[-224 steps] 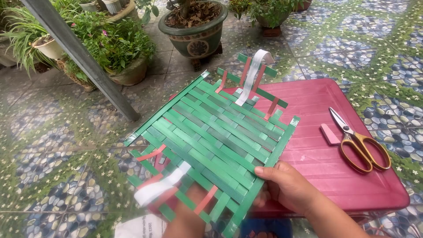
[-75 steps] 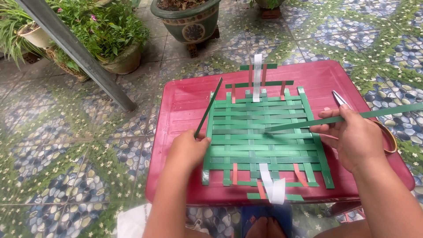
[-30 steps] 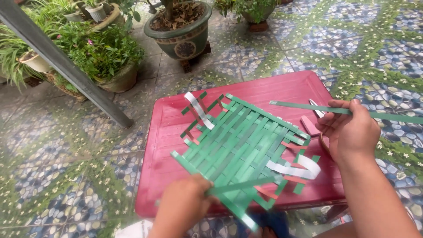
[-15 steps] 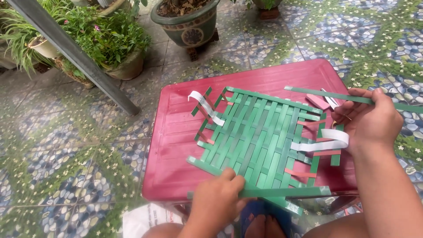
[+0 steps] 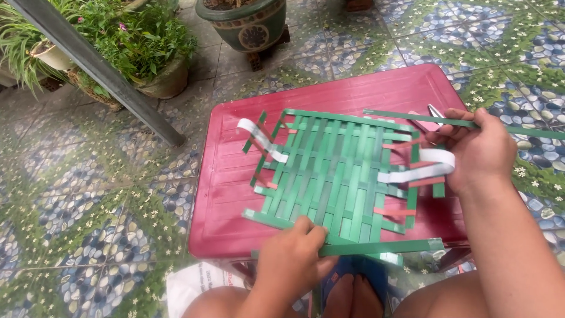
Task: Weaving and securing green and white plastic strips to create a mat on a small red stool.
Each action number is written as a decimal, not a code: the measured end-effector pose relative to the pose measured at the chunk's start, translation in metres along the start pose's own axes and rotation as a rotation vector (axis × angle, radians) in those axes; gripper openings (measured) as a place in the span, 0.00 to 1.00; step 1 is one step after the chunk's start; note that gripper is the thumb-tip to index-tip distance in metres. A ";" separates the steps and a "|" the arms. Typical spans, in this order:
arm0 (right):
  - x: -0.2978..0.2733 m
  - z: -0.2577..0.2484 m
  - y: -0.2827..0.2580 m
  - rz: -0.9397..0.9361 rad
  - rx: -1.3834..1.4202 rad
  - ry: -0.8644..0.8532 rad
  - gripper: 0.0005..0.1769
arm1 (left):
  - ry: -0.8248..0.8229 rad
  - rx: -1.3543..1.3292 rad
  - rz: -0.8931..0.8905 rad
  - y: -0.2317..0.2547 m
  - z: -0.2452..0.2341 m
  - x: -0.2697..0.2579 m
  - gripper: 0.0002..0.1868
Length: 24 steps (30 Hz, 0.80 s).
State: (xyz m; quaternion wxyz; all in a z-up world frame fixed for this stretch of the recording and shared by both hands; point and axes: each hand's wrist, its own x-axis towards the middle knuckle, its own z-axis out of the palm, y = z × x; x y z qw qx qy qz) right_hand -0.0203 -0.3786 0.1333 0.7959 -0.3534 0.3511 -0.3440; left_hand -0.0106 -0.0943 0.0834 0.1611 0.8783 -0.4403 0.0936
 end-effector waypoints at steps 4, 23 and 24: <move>-0.002 0.002 0.002 -0.043 -0.039 0.015 0.16 | 0.011 0.020 -0.042 0.002 0.005 -0.001 0.24; -0.018 -0.001 -0.009 -0.201 0.002 0.110 0.08 | -0.481 -0.153 -0.622 0.028 -0.087 0.087 0.18; -0.017 -0.005 -0.008 -0.217 0.005 0.083 0.08 | -0.426 -0.263 -0.760 0.028 -0.108 0.095 0.17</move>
